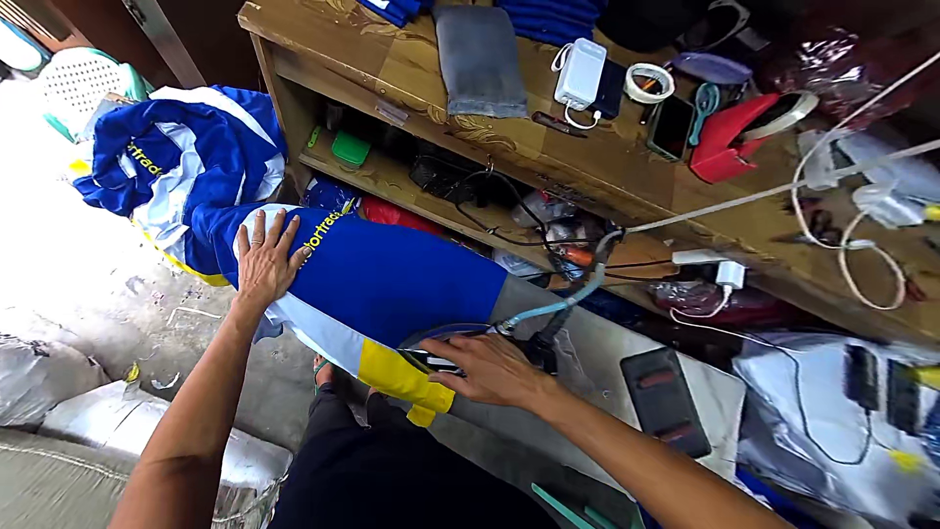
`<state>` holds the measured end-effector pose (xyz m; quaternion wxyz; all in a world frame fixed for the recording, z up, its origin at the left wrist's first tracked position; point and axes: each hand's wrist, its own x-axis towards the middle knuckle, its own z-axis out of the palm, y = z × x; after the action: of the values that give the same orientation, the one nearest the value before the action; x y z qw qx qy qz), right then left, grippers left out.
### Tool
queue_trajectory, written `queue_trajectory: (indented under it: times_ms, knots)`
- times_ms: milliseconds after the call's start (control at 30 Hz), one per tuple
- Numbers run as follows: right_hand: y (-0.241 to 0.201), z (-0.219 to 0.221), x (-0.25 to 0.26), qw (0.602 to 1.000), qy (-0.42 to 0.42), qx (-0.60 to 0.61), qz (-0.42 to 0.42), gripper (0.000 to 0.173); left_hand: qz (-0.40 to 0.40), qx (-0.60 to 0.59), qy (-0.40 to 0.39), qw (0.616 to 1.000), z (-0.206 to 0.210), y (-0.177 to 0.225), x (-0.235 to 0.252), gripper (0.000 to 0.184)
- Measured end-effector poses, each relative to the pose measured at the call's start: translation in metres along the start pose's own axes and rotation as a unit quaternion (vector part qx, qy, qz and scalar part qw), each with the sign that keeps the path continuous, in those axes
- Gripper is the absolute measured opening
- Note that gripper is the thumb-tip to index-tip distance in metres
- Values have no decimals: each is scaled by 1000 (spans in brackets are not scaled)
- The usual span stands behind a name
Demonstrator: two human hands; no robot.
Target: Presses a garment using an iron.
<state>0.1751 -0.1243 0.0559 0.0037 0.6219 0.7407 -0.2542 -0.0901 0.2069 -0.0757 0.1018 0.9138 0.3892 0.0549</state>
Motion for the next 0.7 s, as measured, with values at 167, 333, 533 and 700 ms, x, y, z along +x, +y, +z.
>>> queue_trajectory:
  times_ms: [167,333,533,700]
  knots:
    - [-47,-20,94,1000,1,13,-22,41,-4,-2,-4,1000,-2,0,0,72]
    - [-59,-39,149,999,-19,25,21,40,-7,6,-11,1000,-1,0,-1,72]
    - [-28,-13,56,999,-24,27,35,44,-11,5,-13,1000,0,0,1,71]
    - [26,-12,-11,987,21,32,156,55,-14,-1,-12,1000,-3,1,3,72]
